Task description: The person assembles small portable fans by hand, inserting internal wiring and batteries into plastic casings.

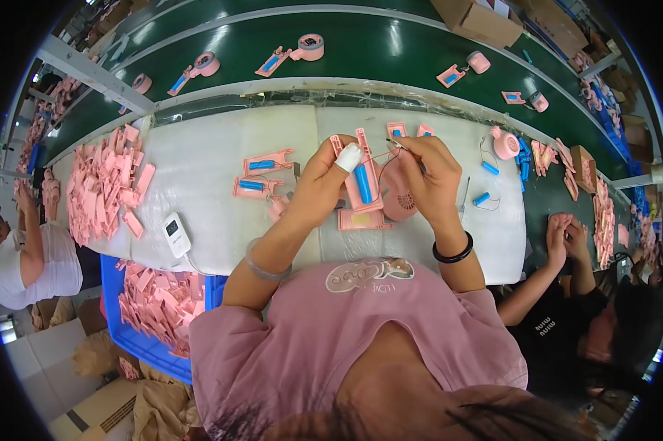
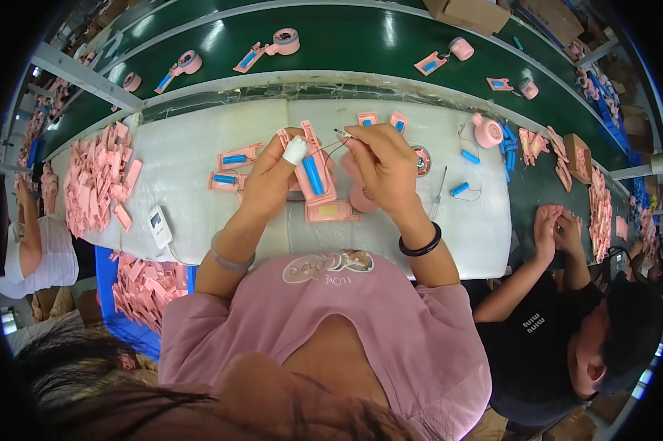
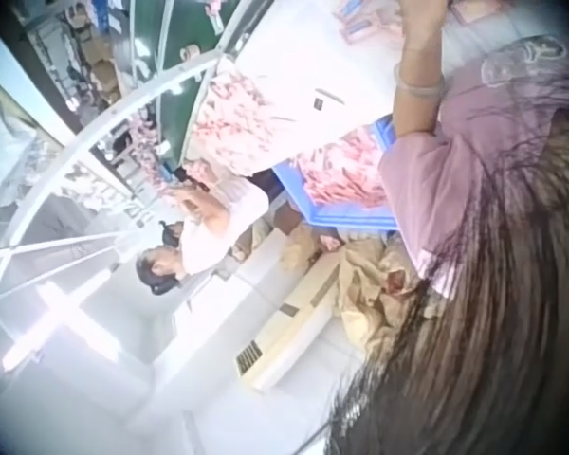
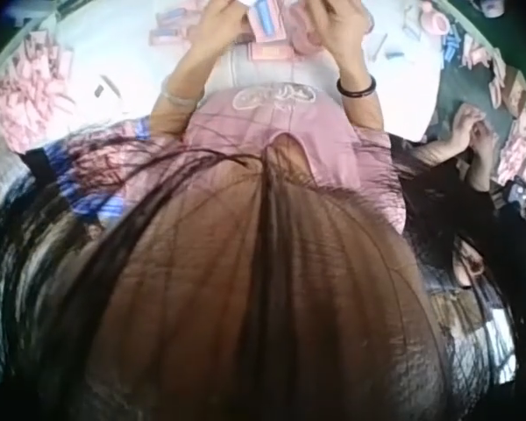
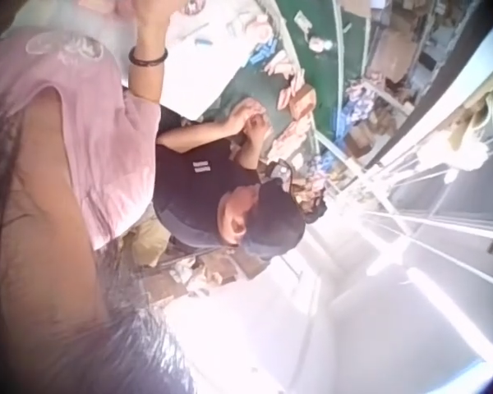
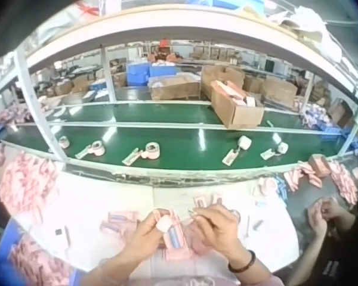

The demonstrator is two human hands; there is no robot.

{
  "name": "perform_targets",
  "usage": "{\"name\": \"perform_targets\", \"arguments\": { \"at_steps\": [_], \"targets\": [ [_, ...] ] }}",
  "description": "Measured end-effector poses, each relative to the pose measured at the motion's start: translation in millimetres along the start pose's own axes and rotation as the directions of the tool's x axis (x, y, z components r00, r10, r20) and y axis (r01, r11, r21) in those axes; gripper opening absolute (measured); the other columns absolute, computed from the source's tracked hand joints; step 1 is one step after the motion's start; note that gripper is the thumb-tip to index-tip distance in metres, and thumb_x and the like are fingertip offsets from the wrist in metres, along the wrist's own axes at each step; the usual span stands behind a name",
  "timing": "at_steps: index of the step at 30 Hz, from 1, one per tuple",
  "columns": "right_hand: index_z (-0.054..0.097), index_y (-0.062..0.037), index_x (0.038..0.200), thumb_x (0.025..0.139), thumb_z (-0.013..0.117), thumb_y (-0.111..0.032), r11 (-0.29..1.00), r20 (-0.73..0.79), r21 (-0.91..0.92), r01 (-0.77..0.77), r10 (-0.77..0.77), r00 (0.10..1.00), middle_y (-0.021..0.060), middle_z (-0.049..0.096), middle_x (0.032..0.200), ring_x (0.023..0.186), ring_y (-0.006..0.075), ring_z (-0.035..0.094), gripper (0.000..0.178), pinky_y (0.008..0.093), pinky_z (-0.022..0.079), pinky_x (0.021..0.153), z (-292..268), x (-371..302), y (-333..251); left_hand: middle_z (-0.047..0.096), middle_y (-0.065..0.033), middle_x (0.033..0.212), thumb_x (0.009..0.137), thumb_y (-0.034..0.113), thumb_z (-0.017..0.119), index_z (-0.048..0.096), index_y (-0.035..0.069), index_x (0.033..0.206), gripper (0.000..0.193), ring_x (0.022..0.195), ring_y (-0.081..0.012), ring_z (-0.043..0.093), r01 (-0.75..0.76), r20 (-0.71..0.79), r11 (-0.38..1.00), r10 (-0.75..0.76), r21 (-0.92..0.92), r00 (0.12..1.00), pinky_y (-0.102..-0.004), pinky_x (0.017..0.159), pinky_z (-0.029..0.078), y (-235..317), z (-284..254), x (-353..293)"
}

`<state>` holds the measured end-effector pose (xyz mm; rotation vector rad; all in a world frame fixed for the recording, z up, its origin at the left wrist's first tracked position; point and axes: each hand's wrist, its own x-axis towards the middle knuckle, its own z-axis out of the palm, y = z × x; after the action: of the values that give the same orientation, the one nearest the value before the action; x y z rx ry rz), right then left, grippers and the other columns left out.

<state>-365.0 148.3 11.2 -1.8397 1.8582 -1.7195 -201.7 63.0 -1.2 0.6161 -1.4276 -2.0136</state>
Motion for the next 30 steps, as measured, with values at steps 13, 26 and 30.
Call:
{"name": "perform_targets", "arguments": {
  "at_steps": [13,26,30],
  "targets": [
    [0.063,-0.0023,0.091,0.075,0.064,0.005,0.993,0.052,0.082,0.080,-0.085,0.995,0.0104,0.064,0.088,0.079,0.0246,0.061,0.018,0.0315,0.048,0.069,5.8,-19.0,-7.2,0.059,-0.0075,0.088,0.086,0.010,0.049,0.049,0.002,0.113,0.028,0.071,-0.0134,0.058,0.094,-0.030,0.991,-0.097,-0.093,0.995,-0.0267,0.064,0.050,-3.0,6.9,-11.6],
    [0.065,-0.0071,0.088,0.066,0.068,0.002,0.960,0.078,0.087,0.268,-0.275,0.958,0.0059,0.062,0.085,0.074,0.0220,0.056,0.024,0.0330,0.043,0.067,6.3,-21.7,-4.2,0.051,-0.0038,0.103,0.078,-0.005,0.046,0.046,0.000,0.114,0.037,0.097,-0.0079,0.047,-0.109,0.098,0.963,0.087,0.248,0.991,-0.0230,0.084,0.040,5.3,15.5,-21.7],
    [0.066,-0.0078,0.088,0.065,0.069,0.002,0.955,0.077,0.066,0.291,-0.295,0.952,0.0051,0.062,0.085,0.075,0.0218,0.055,0.025,0.0325,0.043,0.067,5.1,-22.9,-3.2,0.056,-0.0068,0.095,0.079,-0.002,0.048,0.043,0.001,0.114,0.035,0.076,-0.0082,0.052,-0.195,0.117,0.938,0.168,0.288,0.979,-0.0240,0.063,0.045,0.8,16.5,-20.5]
  ]
}}
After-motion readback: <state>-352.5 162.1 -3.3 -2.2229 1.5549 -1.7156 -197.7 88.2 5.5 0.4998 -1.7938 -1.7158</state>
